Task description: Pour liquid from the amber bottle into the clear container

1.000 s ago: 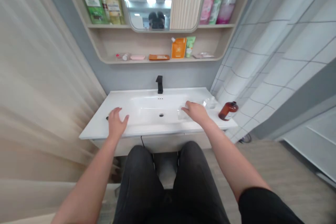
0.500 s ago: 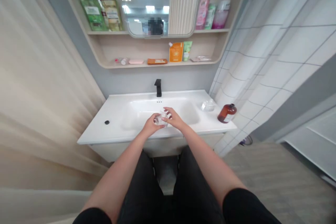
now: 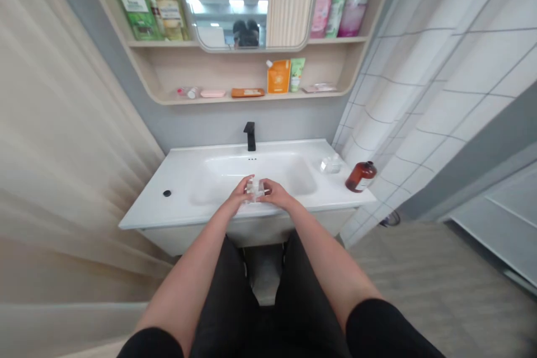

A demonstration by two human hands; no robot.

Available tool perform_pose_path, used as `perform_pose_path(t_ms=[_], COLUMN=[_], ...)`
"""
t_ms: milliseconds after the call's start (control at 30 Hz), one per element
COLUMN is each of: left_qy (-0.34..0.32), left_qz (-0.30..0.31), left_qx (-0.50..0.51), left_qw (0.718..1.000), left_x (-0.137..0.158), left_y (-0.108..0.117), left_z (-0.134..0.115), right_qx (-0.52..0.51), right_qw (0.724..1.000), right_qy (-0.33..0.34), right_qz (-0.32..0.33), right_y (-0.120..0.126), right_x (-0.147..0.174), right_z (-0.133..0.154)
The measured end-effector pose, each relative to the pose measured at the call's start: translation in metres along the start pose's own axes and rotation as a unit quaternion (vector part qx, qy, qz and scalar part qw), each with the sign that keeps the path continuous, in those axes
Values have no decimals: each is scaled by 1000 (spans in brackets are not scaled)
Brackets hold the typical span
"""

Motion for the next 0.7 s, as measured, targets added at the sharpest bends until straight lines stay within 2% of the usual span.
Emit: perform_pose_path(t_ms=[233,433,533,700], left_qy=[-3,-6,-29,-24], left_qz=[-34,-50,-68,-55], left_qx=[-15,-25,-15,-17], left_qw=[999,998,997,998], left_x=[-2,2,2,1], left_y=[-6,-2,0,-2], left_z=[-7,-1,1,1], right_qx=[17,25,27,26], right_qw=[1000,999,999,999], right_qy=[-2,12,20,31], right_qz=[2,26,24,28], right_y=[-3,-5,-5,-5], right_x=[-6,-8,-6,-4], right_z=[-8,-10,-11,-11])
Point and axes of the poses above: each hand's wrist, its own x-axis away from the middle knuckle, its own y-axis out of the back of the hand, z = x × y, the point moved 2 cm from there along -x, towards the middle knuckle, and after that the axes turned 9 degrees about x, right-handed, at the moved point
